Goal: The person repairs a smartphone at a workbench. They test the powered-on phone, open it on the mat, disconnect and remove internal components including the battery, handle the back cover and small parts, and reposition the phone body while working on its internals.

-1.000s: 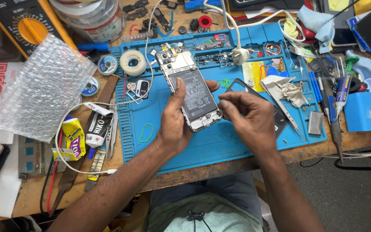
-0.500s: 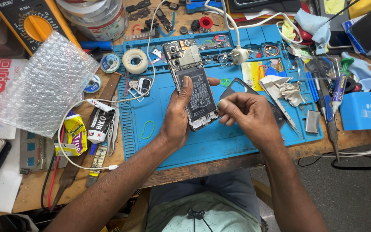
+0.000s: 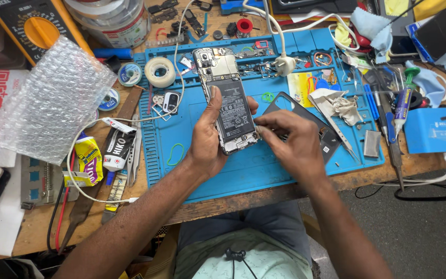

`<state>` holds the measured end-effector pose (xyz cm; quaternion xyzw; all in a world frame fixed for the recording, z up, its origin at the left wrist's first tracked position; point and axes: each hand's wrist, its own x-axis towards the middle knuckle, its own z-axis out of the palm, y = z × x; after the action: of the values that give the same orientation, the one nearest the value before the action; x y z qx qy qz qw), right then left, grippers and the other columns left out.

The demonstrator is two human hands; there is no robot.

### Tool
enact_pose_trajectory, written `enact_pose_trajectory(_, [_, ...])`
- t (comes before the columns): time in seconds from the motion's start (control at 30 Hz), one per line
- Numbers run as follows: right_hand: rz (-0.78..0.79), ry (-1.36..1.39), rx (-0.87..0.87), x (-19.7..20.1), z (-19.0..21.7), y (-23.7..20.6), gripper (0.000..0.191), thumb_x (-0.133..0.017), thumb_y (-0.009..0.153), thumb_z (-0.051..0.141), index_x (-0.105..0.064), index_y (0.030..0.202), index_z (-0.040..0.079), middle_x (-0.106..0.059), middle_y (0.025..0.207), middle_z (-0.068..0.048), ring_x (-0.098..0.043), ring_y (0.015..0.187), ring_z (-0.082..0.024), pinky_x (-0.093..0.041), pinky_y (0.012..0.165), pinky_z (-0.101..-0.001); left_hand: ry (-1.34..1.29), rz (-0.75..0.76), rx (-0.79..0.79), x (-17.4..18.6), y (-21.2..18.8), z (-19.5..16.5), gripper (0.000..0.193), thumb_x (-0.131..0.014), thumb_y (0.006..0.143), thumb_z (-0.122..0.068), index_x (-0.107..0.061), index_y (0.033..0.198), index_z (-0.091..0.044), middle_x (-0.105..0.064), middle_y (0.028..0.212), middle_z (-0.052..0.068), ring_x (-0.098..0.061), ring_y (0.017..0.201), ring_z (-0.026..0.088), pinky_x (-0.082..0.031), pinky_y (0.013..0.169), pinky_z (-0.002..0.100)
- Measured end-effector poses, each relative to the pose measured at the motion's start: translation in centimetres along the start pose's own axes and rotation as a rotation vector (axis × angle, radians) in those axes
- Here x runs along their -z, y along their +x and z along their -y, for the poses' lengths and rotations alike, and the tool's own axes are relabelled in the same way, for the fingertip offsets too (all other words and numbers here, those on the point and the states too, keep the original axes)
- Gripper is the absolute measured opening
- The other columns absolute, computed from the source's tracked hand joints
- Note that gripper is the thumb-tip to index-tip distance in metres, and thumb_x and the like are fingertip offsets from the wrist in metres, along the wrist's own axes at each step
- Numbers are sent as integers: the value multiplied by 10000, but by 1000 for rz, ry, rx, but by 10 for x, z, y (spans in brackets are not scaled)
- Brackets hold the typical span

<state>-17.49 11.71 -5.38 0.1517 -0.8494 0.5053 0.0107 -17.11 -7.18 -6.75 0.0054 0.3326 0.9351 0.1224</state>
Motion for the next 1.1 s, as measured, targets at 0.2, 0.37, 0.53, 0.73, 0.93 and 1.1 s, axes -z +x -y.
enact_pose_trajectory(0.2, [-36, 415, -230, -8, 0, -17, 212, -698, 948, 94, -737, 1090, -58, -783, 924, -126, -741, 787, -111, -602, 697, -238, 112, -76, -104, 3, -1, 8, 625, -319, 1080, -579, -587, 1210, -29, -631, 1107, 94, -631, 1115, 165, -592, 925, 344])
enact_pose_trajectory(0.37, [25, 468, -268, -10, -11, -16, 208, -712, 960, 116, -747, 1055, -65, -761, 845, -136, -718, 730, -132, -585, 661, -243, 165, -51, -129, 2, -4, 10, 640, -310, 1095, -593, -585, 1208, -27, -609, 1124, 101, -609, 1135, 176, -585, 966, 351])
enact_pose_trajectory(0.53, [56, 650, -342, -9, -17, -15, 212, -710, 961, 133, -733, 1033, -65, -745, 870, -121, -706, 731, -138, -569, 654, -251, 145, -66, -117, 1, -3, 9, 653, -305, 1075, -599, -578, 1214, -23, -618, 1137, 109, -627, 1132, 193, -596, 949, 372])
enact_pose_trajectory(0.73, [77, 787, -378, -8, -21, -17, 210, -712, 967, 128, -719, 1030, -72, -732, 862, -133, -695, 740, -149, -559, 652, -260, 111, -78, -95, 2, -2, 8, 681, -273, 1061, -610, -561, 1240, -20, -631, 1148, 127, -643, 1119, 209, -611, 926, 387])
enact_pose_trajectory(0.93, [71, 753, -361, -9, -13, -16, 219, -710, 971, 132, -719, 1044, -74, -738, 877, -130, -693, 751, -145, -557, 663, -257, 107, -47, -94, 2, -3, 7, 685, -274, 1064, -609, -559, 1265, -20, -635, 1170, 128, -644, 1125, 204, -607, 938, 384])
enact_pose_trajectory(1.1, [-59, 310, -27, -10, 11, -25, 309, -744, 909, 70, -646, 1167, -66, -718, 990, -112, -690, 869, -139, -568, 768, -251, 157, -24, -124, 1, -5, 8, 668, -293, 1080, -601, -574, 1256, -21, -636, 1179, 119, -641, 1138, 192, -598, 964, 377])
